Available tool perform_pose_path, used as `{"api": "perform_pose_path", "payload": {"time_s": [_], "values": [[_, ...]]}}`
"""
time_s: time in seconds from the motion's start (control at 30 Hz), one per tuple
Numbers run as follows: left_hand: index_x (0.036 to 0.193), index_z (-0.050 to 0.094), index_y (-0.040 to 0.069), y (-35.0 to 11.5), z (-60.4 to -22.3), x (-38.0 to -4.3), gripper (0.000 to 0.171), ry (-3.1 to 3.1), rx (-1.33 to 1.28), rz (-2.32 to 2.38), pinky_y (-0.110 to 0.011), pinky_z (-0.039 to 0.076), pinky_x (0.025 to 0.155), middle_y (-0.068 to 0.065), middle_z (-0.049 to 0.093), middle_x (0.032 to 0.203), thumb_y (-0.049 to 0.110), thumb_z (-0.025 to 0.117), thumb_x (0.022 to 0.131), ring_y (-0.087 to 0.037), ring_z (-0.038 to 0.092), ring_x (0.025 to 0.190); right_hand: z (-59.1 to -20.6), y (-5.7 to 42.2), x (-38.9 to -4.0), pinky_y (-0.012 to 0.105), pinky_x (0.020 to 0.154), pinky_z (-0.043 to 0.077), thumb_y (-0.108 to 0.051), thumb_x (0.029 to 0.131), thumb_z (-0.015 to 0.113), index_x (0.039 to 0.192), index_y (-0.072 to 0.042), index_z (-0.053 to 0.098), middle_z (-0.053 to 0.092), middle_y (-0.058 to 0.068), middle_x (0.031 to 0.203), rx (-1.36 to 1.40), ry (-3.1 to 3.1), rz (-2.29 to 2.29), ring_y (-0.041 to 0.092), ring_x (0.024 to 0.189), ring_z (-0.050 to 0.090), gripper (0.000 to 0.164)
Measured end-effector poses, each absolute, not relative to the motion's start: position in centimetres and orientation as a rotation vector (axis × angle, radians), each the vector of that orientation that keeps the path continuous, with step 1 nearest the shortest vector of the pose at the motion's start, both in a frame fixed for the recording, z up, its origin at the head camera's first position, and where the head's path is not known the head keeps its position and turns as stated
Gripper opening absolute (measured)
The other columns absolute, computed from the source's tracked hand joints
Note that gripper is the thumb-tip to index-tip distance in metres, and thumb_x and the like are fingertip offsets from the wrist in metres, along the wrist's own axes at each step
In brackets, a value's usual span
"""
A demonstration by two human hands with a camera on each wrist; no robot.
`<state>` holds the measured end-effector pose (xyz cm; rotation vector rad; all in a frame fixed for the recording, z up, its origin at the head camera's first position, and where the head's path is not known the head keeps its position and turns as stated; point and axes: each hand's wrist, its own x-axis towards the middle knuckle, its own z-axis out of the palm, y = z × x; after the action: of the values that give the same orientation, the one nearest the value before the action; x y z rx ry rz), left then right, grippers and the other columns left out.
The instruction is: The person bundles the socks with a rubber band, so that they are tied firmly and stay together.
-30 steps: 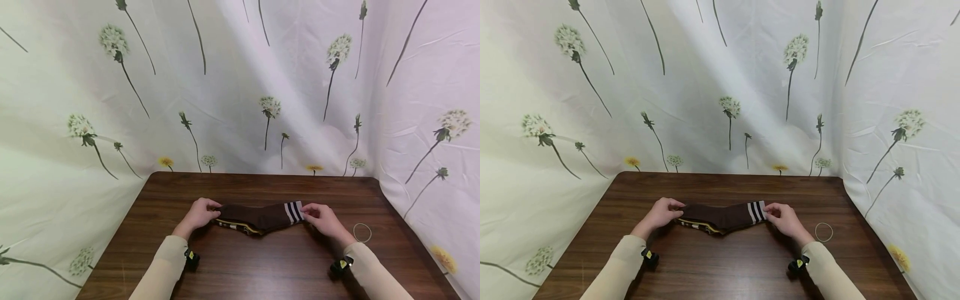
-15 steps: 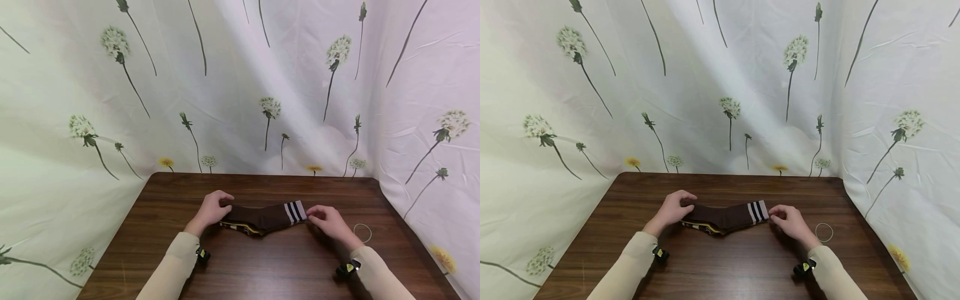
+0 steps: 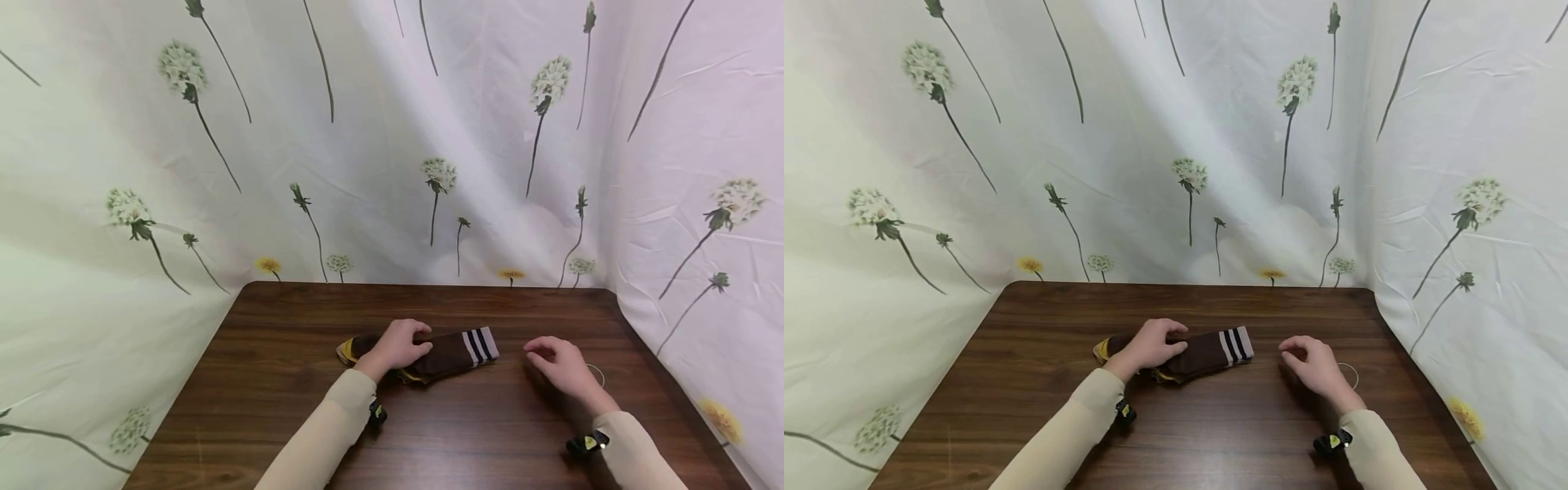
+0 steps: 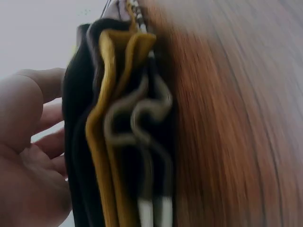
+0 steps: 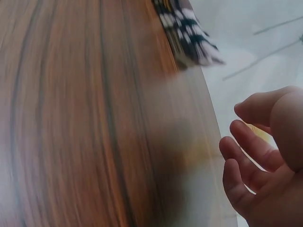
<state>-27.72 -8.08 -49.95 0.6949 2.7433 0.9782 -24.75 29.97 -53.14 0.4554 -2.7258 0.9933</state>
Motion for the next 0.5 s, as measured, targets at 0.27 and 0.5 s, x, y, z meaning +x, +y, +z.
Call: {"api": "perform_pose_path", "payload": {"time_s": [0.27,0.5], "values": [[0.142,0.064,0.004,-5.2,-50.1,-28.1,0.045,2.723,0.689,0.804,-0.044,0.049,0.11,-0.012,0.065,0.143,0.029,0.067,0.105,-0.029,0.059,0.135,-53.2,32.9,-24.2,0.035,0.075,0.058,-0.002,0.09,0.079,0.095,-0.013,0.079,0.076,0.003,0.098,0.415,-2.669,0.809,0.024,0.09,0.071,0.012],[0.14,0.066,0.008,-3.6,-50.0,-28.4,0.047,2.79,0.66,0.634,-0.041,0.05,0.109,-0.008,0.067,0.141,0.035,0.069,0.103,-0.027,0.06,0.133,-53.4,35.7,-23.9,0.036,0.073,0.057,0.0,0.089,0.079,0.095,-0.012,0.081,0.076,0.005,0.097,0.354,-2.714,0.737,0.024,0.087,0.071,0.014]]}}
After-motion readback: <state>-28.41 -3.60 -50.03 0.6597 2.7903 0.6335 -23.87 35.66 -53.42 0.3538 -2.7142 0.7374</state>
